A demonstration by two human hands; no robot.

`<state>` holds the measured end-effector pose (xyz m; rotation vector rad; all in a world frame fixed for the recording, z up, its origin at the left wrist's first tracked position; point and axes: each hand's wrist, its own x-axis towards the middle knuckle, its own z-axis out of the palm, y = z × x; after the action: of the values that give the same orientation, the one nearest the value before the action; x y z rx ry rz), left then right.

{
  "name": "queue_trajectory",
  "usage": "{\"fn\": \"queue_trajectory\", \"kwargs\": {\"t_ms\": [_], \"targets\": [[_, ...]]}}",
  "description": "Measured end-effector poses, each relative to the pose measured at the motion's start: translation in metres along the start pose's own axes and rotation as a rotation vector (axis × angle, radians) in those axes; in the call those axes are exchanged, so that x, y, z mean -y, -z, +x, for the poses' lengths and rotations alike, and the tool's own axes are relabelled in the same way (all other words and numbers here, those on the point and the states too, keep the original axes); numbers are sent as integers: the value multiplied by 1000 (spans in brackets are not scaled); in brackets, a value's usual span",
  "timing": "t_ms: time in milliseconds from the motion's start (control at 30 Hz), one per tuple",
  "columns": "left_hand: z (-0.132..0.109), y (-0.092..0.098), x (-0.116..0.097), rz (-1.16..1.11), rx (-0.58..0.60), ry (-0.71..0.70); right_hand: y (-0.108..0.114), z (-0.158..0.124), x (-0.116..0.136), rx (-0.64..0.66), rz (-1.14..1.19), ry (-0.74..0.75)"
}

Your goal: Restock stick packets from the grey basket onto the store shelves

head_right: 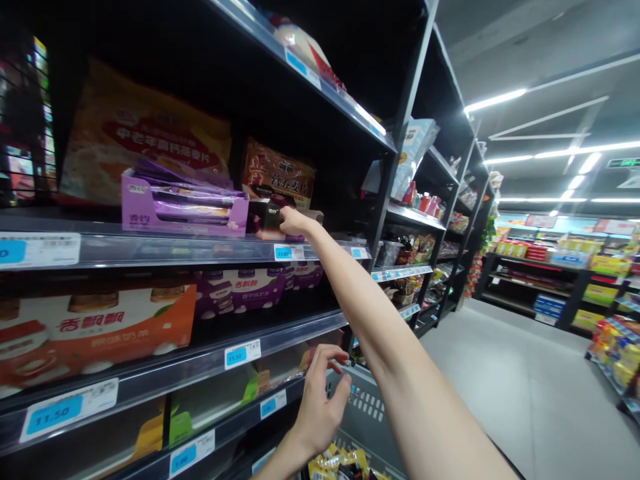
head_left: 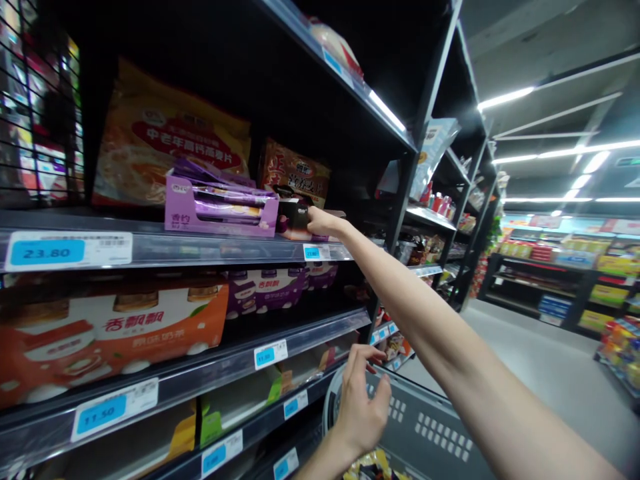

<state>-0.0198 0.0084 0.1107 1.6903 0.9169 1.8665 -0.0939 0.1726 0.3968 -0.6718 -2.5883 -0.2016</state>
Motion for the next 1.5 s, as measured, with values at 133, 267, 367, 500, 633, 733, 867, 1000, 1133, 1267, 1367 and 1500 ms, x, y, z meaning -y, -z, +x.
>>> {"fn": "queue_trajectory", "kwargs": {"t_ms": [133,267,367,500,633,733,867,1000,1133,1267,1367,1500], "targets": [[-1,-1,4,3,23,-27,-1,-4,-2,-25,115,81],[0,-1,7,36,-5,-34,2,-4,-11,-97,108,49],[0,-3,11,35,-1,-18,0,0,-15,-27,115,50],[-1,-7,13,21,37,-27,-7,3,-18,44,132,54],[-2,-10,13,31,50,-50,-11,1,-19,3,131,40],[-2,-12,13,37,57,-48,-12,-3,-14,-35,127,31],[-3,-14,16,46,82,-52,-12,-11,-2,-102,126,22],[-4,-16,15,54,95,-69,-12,-18,4,-169,67,-44],[-5,-17,16,66,101,-87,-12,-18,2,-57,17,-53],[-7,-21,20,71,118,-96,-6,-15,3,63,13,-27],[-10,-24,23,75,132,-95,0,-14,6,93,14,-29],[-12,-25,23,116,177,-114,-1,-24,7,-26,27,-21]]}}
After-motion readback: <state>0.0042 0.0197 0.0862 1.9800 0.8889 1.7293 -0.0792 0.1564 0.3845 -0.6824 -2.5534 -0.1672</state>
